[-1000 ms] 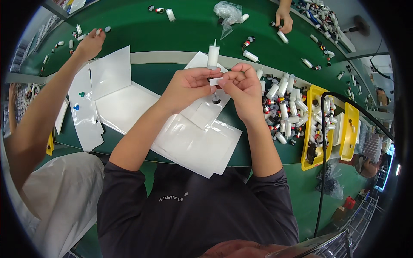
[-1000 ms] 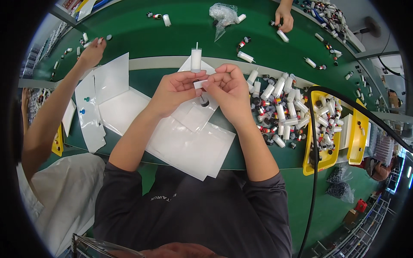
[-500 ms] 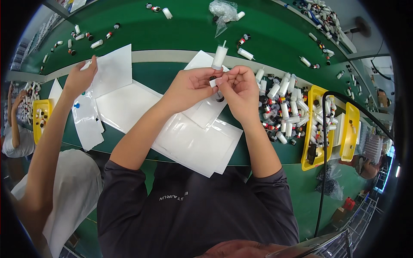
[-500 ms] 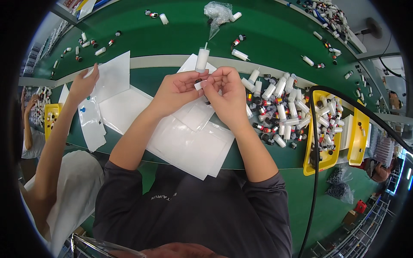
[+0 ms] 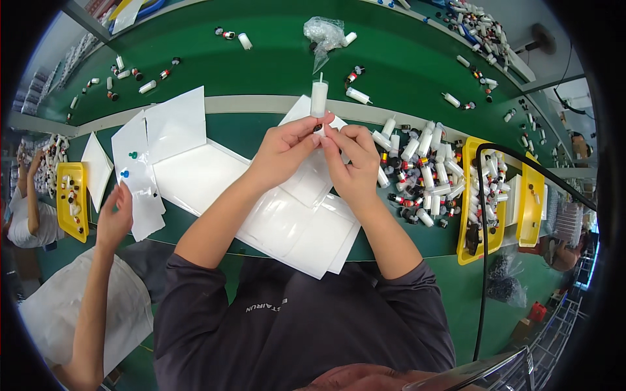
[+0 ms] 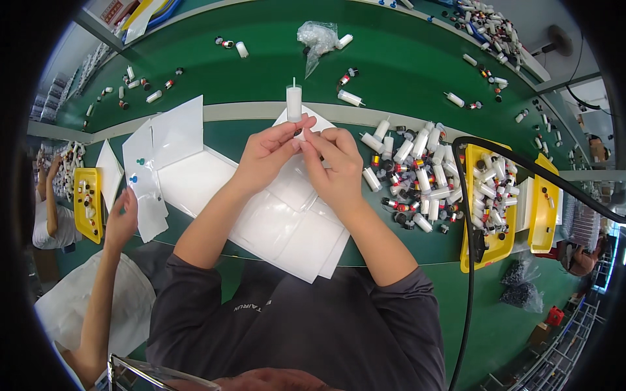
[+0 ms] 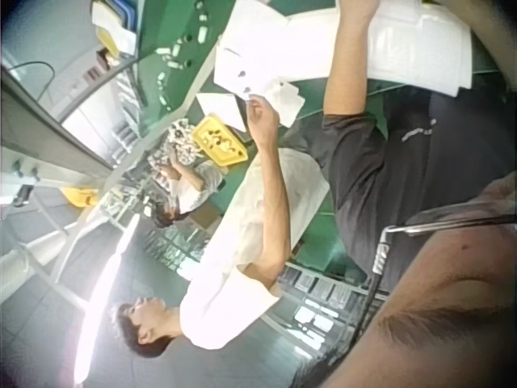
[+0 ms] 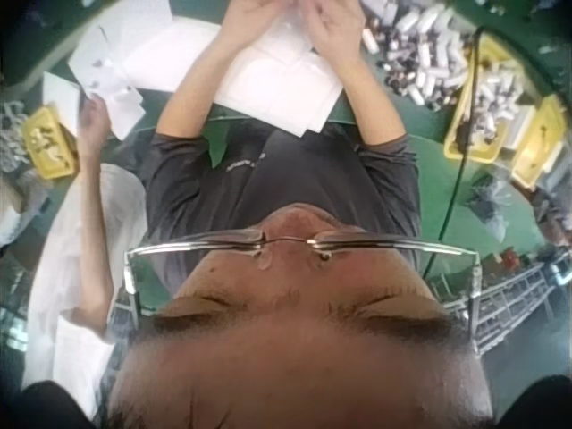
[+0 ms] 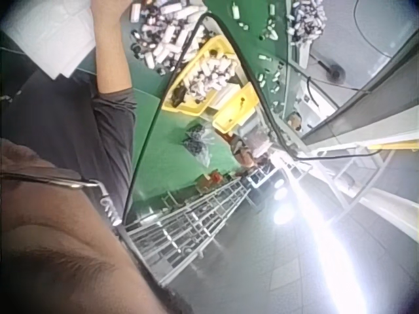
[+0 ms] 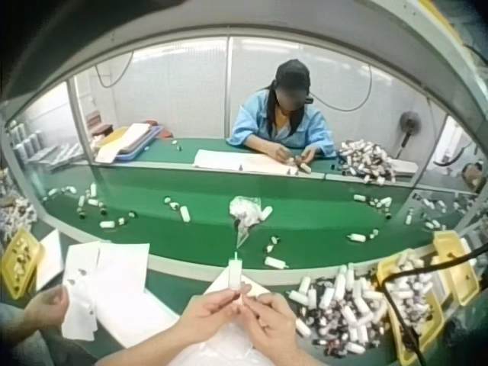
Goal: Assembling plastic marker components and sorting them at a factory production line.
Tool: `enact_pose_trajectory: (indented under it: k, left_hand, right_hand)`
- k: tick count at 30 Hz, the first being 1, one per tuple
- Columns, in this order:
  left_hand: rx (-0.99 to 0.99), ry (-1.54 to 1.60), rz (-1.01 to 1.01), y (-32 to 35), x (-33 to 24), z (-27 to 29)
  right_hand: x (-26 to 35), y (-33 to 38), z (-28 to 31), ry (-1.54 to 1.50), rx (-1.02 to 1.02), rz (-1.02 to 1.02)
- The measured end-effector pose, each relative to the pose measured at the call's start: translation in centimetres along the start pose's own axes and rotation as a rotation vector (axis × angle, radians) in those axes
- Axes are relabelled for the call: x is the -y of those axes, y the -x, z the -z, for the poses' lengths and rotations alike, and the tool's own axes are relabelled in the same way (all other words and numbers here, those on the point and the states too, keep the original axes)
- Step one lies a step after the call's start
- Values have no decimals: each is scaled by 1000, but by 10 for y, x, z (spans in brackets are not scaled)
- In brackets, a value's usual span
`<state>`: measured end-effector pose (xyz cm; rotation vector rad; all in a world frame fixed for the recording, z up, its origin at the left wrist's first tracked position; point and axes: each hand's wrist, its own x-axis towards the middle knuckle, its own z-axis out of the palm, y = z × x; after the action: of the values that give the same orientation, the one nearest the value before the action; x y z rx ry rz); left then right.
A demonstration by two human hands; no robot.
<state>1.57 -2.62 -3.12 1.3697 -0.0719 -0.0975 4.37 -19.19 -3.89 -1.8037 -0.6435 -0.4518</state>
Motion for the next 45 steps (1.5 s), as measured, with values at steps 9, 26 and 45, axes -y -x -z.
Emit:
enact_pose_trajectory:
  k: [9, 26, 45]
  left_hand:
    - [-125, -104, -74, -19, -15, 37]
    - [481, -1345, -94, 23, 0, 20]
    - [275, -1395, -160, 25, 24, -11]
  right_hand:
    - [18, -12, 27, 20, 350, -323]
    - [-17, 18, 19, 123, 714, -81]
    - [-11, 20, 32, 381, 678, -82]
